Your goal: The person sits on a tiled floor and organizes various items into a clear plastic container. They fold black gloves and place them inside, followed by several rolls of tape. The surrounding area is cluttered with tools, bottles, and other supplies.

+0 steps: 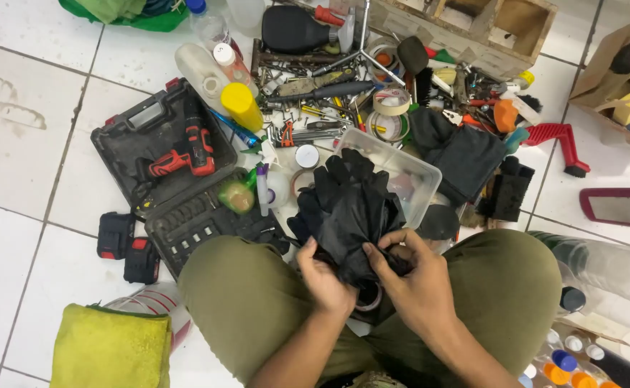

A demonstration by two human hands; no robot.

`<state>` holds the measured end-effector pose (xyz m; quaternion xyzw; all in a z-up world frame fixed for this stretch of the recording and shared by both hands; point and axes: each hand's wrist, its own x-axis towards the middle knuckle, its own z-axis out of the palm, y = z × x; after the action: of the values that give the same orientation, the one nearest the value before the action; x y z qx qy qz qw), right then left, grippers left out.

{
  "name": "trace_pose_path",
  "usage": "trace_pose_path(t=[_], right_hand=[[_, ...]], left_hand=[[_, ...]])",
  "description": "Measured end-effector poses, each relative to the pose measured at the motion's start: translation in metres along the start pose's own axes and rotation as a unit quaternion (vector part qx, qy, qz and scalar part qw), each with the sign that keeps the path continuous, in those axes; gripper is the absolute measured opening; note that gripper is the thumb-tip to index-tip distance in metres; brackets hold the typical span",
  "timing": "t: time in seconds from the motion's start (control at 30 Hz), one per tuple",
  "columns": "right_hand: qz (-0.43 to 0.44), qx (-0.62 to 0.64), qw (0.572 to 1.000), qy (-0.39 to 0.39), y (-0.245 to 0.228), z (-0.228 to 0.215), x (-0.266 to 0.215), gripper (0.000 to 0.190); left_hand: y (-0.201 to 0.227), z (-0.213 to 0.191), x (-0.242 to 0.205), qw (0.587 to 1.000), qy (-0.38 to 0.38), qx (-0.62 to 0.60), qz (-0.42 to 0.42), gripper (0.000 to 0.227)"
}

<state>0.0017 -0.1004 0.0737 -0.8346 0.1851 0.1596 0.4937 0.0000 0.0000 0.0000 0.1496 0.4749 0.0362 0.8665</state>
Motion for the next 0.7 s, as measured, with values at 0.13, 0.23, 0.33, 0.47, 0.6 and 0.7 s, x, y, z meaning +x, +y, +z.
trace_pose_path(t=[0.13, 0.23, 0.33, 0.47, 0.6, 0.7], right_hand=[[0.067, -0.18, 0.981, 0.007, -0.002, -0.01, 0.008, 0.031], [0.139, -0.235, 0.96, -0.059, -0.015, -0.026, 0.014, 0.043], [0.121, -0.22, 0.966, -0.063, 0.003, -0.04, 0.034, 0.049], [0.12, -0.06, 0.967, -0.215, -0.023, -0.035, 0.053, 0.068], [0.116, 0.1, 0.98, -0.124, -0.025, -0.01, 0.063, 0.042], [-0.032, 0.246, 0.967, -0.057, 0.023, 0.008, 0.064, 0.016]], left_hand=[[-0.006, -0.006, 0.002, 0.999, -0.029, -0.012, 0.003, 0.078], [0.005, 0.014, -0.006, 0.962, -0.043, 0.22, 0.153, 0.06], [0.028, 0.041, -0.025, 0.975, -0.026, 0.219, 0.032, 0.053], [0.036, 0.05, -0.022, 0.972, -0.034, 0.231, -0.015, 0.043], [0.034, 0.028, 0.006, 0.945, -0.054, 0.321, 0.006, 0.027], [0.02, -0.065, 0.077, 0.794, -0.176, 0.488, 0.318, 0.016]])
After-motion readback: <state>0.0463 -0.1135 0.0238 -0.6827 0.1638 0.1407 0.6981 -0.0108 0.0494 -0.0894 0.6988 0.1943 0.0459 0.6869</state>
